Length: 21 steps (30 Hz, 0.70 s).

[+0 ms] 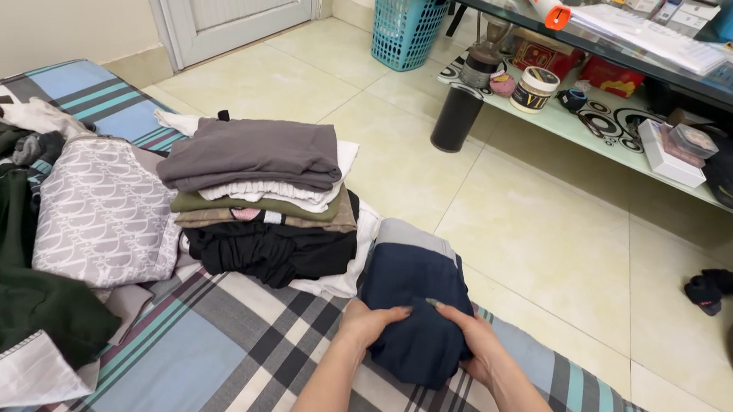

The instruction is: The recorder is folding and stacking various items of clothing on a bed.

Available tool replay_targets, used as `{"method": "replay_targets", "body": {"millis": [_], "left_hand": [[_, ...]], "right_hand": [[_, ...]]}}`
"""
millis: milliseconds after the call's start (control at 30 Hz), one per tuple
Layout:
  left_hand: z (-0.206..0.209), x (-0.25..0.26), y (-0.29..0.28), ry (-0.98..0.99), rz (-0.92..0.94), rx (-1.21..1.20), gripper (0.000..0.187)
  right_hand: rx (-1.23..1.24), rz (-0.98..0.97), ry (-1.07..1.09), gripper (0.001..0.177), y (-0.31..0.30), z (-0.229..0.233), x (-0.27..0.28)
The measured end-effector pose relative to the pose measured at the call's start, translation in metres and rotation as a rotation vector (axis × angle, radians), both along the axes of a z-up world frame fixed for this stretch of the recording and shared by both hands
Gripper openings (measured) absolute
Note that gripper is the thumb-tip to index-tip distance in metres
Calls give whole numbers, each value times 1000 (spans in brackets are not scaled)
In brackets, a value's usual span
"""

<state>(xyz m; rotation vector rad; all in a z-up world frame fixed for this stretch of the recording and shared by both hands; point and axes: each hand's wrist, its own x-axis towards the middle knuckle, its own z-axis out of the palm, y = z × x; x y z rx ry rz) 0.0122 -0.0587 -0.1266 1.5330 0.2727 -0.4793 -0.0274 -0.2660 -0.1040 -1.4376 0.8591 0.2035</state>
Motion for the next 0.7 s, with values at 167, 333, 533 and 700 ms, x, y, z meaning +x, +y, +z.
{"method": "replay_targets", "body": {"millis": [167,333,533,700], "left_hand": [[20,-21,20,283,-104,-67,82],[20,-41,38,313,-193,-260,82],[40,-52,33,199,-209,-328,85],[52,-55,33,143,-85,-274,79]], "right_hand": [[205,85,35,59,-19,-21,-1],[227,160,125,54,-12,-12,-19],[389,168,41,54,-2,-12,-32],[428,24,-16,52,7,-20,-45]]}}
